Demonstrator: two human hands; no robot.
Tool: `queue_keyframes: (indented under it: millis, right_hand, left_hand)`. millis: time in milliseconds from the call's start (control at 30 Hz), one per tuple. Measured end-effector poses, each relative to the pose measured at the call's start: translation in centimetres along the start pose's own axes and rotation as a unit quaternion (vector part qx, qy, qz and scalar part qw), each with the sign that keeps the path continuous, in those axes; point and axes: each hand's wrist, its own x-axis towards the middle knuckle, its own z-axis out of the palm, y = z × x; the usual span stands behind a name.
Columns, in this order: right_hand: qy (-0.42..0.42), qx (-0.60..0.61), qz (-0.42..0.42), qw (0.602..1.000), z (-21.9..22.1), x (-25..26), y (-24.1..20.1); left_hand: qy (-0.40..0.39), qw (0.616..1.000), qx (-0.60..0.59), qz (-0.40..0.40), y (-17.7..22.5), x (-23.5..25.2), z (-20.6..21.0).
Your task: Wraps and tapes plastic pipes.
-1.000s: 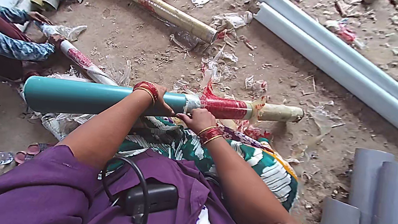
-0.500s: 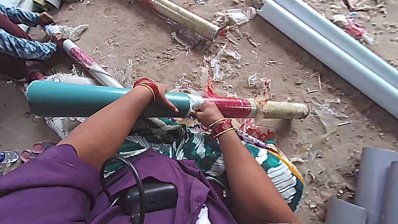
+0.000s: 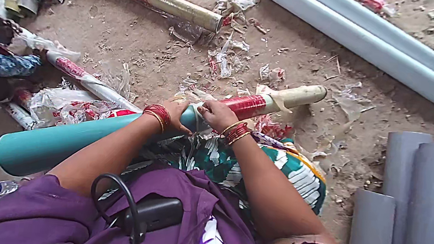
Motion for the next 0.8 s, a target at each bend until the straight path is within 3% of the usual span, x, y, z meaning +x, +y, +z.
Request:
queue_keyframes:
  millis: [67, 233, 333, 467, 567, 633, 733, 800]
  right_hand:
    - [0.036, 0.040, -0.013, 0.998, 0.7, 0.0, 0.5]
    - [0.229, 0.099, -0.037, 0.968, 3.5, 0.6, 0.7]
    - [0.201, 0.104, 0.046, 0.973, 2.6, 0.6, -0.5]
    - [0.198, 0.071, 0.074, 0.975, 1.7, 0.7, -1.3]
    - [0.117, 0.071, 0.111, 0.984, 0.1, 1.0, -1.3]
    - [0.065, 0.078, 0.123, 0.987, -2.4, 1.1, -0.2]
    - [0.111, 0.058, 0.174, 0.977, -6.1, -0.6, 2.3]
    - [0.081, 0.030, 0.193, 0.977, -6.3, -1.1, 3.7]
  left_hand:
    - [-0.005, 1.000, -0.015, -0.007, -0.4, 0.7, -0.3]
    - [-0.004, 0.999, -0.032, -0.009, -0.5, 0.8, -0.6]
    - [-0.003, 1.000, -0.020, -0.015, -0.4, 0.7, -0.5]
    - [-0.007, 1.000, -0.025, -0.017, -0.5, 0.7, -0.7]
    - [-0.005, 1.000, -0.016, -0.015, -0.6, 0.7, -0.6]
    - [0.000, 1.000, -0.014, -0.017, -0.5, 0.6, -0.4]
    - [-0.001, 1.000, -0.021, -0.016, -0.3, 0.6, -0.4]
    - [-0.012, 0.999, -0.026, -0.016, -0.4, 0.8, -0.7]
